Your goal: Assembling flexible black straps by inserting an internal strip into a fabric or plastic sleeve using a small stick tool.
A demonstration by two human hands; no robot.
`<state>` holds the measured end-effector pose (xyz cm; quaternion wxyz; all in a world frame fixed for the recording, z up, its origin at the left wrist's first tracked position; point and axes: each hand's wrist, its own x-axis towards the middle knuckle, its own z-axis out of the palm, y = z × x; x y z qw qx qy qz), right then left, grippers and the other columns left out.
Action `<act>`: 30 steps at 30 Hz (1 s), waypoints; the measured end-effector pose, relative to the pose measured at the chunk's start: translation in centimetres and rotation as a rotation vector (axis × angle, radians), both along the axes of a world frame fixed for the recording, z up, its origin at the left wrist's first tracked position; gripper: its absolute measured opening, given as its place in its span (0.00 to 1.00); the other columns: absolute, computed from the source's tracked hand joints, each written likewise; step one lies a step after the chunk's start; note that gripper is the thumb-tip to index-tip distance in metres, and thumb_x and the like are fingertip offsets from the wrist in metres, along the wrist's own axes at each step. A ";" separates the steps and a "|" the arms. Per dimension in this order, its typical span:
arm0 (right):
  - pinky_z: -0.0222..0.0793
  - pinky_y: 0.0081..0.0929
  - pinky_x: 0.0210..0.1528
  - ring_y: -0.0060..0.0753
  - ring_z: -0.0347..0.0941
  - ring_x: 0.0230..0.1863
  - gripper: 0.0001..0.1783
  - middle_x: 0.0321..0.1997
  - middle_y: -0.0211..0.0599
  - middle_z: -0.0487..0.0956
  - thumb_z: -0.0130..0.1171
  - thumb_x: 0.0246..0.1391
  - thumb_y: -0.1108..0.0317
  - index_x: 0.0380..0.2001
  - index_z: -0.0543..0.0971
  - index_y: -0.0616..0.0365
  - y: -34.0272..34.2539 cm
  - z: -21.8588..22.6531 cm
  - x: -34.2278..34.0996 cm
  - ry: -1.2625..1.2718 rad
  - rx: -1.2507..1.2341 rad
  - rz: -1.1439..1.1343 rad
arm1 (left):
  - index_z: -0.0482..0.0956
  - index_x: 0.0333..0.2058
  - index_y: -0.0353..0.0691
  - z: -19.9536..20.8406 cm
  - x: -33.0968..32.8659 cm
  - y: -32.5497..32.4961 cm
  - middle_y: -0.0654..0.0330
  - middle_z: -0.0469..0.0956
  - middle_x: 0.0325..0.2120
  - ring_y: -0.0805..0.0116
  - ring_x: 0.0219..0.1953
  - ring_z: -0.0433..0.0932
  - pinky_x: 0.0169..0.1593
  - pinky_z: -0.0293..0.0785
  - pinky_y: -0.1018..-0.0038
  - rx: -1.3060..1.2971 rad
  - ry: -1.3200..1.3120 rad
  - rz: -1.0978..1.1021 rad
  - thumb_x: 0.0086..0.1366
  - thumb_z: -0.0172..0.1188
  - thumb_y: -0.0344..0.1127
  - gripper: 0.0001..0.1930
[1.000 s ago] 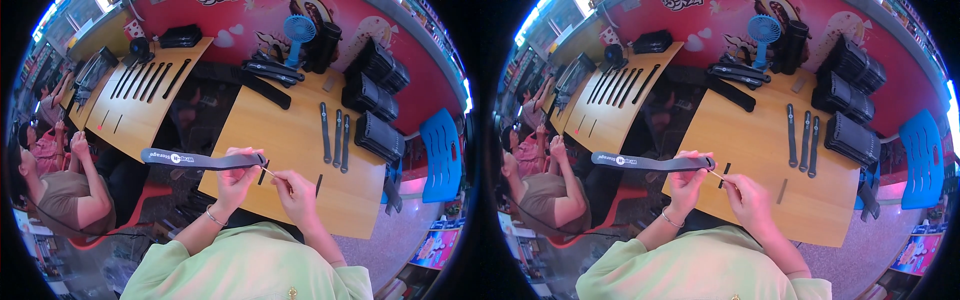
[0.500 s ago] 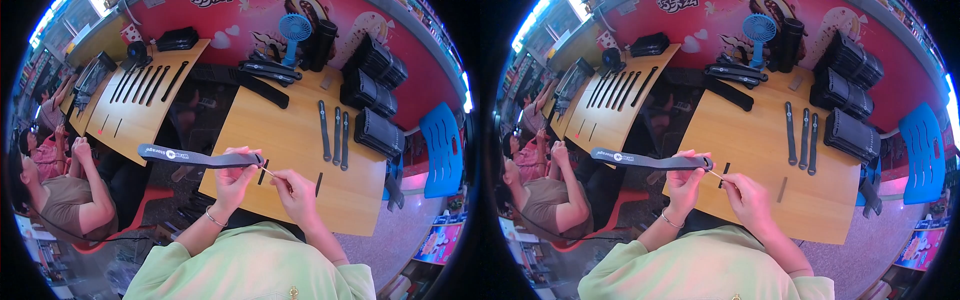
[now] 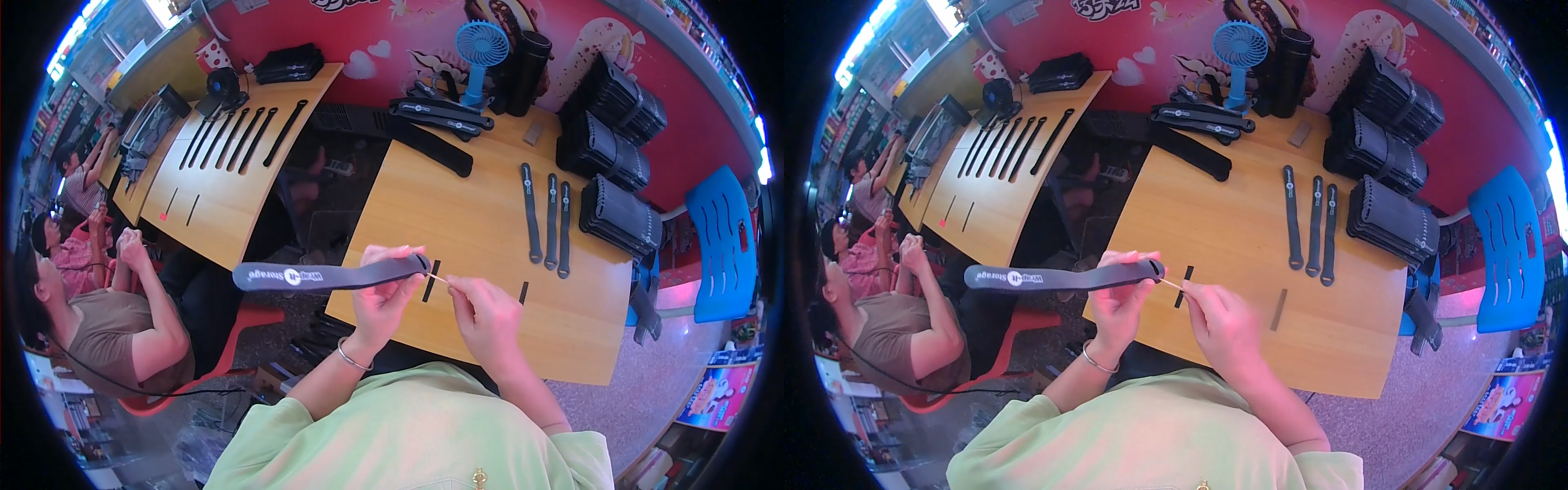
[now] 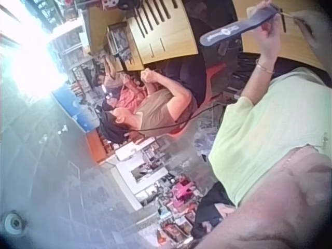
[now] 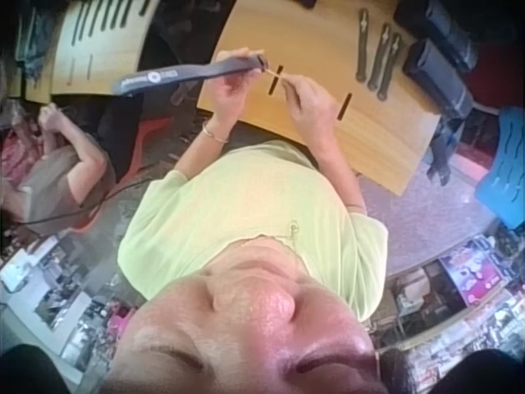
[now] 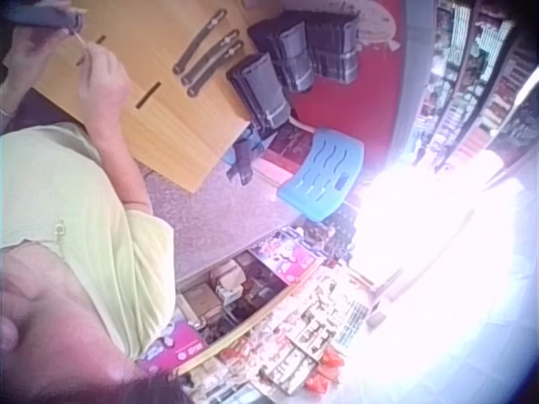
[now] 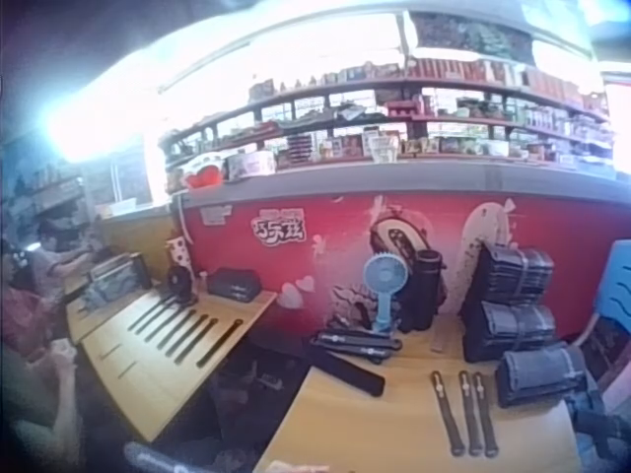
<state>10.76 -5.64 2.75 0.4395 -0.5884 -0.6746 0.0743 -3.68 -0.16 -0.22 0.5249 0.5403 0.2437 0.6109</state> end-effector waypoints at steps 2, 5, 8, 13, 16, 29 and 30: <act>0.65 0.21 0.22 0.27 0.74 0.22 0.06 0.23 0.35 0.78 0.59 0.47 0.78 0.31 0.77 0.59 0.0 -0.1 0.0 -0.013 0.008 -0.007 | 0.70 0.46 0.36 -0.2 0.0 0.0 0.58 0.69 0.40 0.64 0.48 0.74 0.50 0.72 0.72 0.052 0.046 0.036 0.56 0.59 0.19 0.18; 0.64 0.18 0.21 0.22 0.73 0.21 0.04 0.23 0.33 0.78 0.57 0.50 0.77 0.31 0.76 0.59 -0.2 -0.8 -0.1 0.147 -0.099 0.027 | 0.70 0.45 0.36 -0.6 -0.2 0.2 0.57 0.67 0.40 0.62 0.47 0.74 0.48 0.74 0.71 0.174 0.203 0.103 0.56 0.59 0.20 0.17; 0.60 0.15 0.20 0.17 0.69 0.19 0.03 0.22 0.31 0.77 0.54 0.55 0.74 0.33 0.75 0.60 -0.2 -0.8 -0.2 0.561 -0.400 0.129 | 0.69 0.45 0.36 -0.3 -0.3 0.1 0.56 0.66 0.42 0.62 0.45 0.75 0.47 0.75 0.71 0.275 0.339 0.152 0.57 0.58 0.20 0.17; 0.52 0.11 0.17 0.13 0.59 0.15 0.07 0.23 0.31 0.76 0.48 0.60 0.68 0.35 0.72 0.60 0.1 -1.0 -0.4 1.062 -0.716 0.304 | 0.70 0.45 0.36 -0.5 0.2 -0.2 0.54 0.69 0.37 0.61 0.43 0.75 0.45 0.73 0.74 0.254 0.297 0.208 0.55 0.60 0.20 0.18; 0.48 0.11 0.16 0.12 0.56 0.14 0.07 0.23 0.31 0.75 0.48 0.61 0.67 0.34 0.71 0.59 0.3 -1.5 -0.7 1.297 -0.740 0.375 | 0.70 0.44 0.36 -0.5 0.5 -0.1 0.54 0.69 0.38 0.62 0.43 0.75 0.45 0.73 0.75 0.175 0.162 0.192 0.55 0.60 0.20 0.17; 0.67 0.18 0.24 0.21 0.76 0.25 0.08 0.23 0.36 0.78 0.53 0.56 0.74 0.40 0.71 0.58 1.2 -0.5 -0.9 0.635 -0.329 0.099 | 0.57 0.59 0.31 0.3 0.7 0.4 0.60 0.74 0.38 0.74 0.43 0.74 0.46 0.73 0.77 -0.288 -0.003 -0.153 0.63 0.53 0.23 0.26; 0.69 0.20 0.25 0.24 0.78 0.27 0.11 0.23 0.36 0.78 0.54 0.55 0.75 0.43 0.71 0.57 1.3 -0.6 -0.9 0.574 -0.297 0.118 | 0.54 0.60 0.31 0.4 0.7 0.5 0.61 0.75 0.37 0.75 0.43 0.74 0.45 0.73 0.78 -0.360 -0.063 -0.187 0.63 0.53 0.24 0.28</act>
